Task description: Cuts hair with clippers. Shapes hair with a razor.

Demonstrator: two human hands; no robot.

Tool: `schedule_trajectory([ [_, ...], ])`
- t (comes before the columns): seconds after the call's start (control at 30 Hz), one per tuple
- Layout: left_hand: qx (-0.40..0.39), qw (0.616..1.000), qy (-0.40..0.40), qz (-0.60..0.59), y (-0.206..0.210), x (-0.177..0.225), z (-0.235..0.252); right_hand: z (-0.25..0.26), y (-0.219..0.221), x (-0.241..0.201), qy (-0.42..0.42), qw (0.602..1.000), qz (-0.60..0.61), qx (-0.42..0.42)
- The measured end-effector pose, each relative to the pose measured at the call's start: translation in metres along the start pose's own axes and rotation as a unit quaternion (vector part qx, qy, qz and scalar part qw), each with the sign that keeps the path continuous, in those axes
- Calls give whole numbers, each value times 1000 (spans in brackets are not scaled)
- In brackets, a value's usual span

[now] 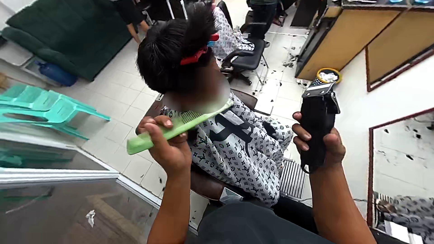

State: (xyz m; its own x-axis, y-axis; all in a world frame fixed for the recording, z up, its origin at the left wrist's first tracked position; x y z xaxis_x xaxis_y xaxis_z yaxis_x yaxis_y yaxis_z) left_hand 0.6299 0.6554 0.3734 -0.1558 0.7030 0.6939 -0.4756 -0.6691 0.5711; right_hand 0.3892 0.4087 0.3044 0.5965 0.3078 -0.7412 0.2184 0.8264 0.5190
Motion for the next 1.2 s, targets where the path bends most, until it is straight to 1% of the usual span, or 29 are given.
schedule_trajectory([
  [0.07,-12,999,18,27,20,-9,-8,14,-10,4,33,999,9,-21],
  [0.13,-12,998,35,42,36,-15,-6,29,-17,9,79,996,10,-27],
  [0.2,17,997,52,54,50,-17,3,40,-21,17,114,992,-15,-50],
  [0.27,67,993,71,67,62,-20,17,47,-24,25,145,986,-24,-77],
  [0.33,111,987,69,94,68,-24,28,54,-23,32,176,978,-21,-108],
  [0.4,128,983,55,119,69,-31,34,62,-21,38,193,971,-3,-142],
  [0.47,126,982,42,134,66,-38,31,72,-21,41,218,963,20,-159],
  [0.53,107,985,37,133,57,-42,22,84,-20,40,257,954,8,-156],
  [0.6,70,988,34,132,47,-42,10,100,-16,36,281,948,-39,-148],
  [0.7,-10,987,5,163,37,-43,-15,124,-7,33,265,945,-89,-168],
  [0.8,-77,972,-65,211,46,-51,-37,147,3,40,261,945,-55,-187],
  [0.93,-168,948,-153,225,69,-62,-44,171,17,47,218,950,-24,-224],
  [1.03,-194,937,-171,233,77,-65,-40,181,31,50,232,946,-13,-225],
  [1.13,-186,941,-178,221,77,-65,-36,185,41,57,255,945,-19,-203],
  [1.2,-177,944,-181,213,73,-66,-36,187,43,63,255,946,-20,-202],
])
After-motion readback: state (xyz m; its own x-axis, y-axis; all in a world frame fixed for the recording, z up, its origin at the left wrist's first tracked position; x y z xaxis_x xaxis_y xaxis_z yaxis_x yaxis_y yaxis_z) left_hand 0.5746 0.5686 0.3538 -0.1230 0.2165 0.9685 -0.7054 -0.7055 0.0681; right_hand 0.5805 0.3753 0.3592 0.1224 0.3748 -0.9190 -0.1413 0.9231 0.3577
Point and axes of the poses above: each hand's wrist, its own z-axis towards the middle knuckle, its own y-axis out of the palm, x = y × z, the point moved 2 cm from there along z, towards the middle knuckle, and after that the axes turned 1 degree about -y, right-handed, at the moved point
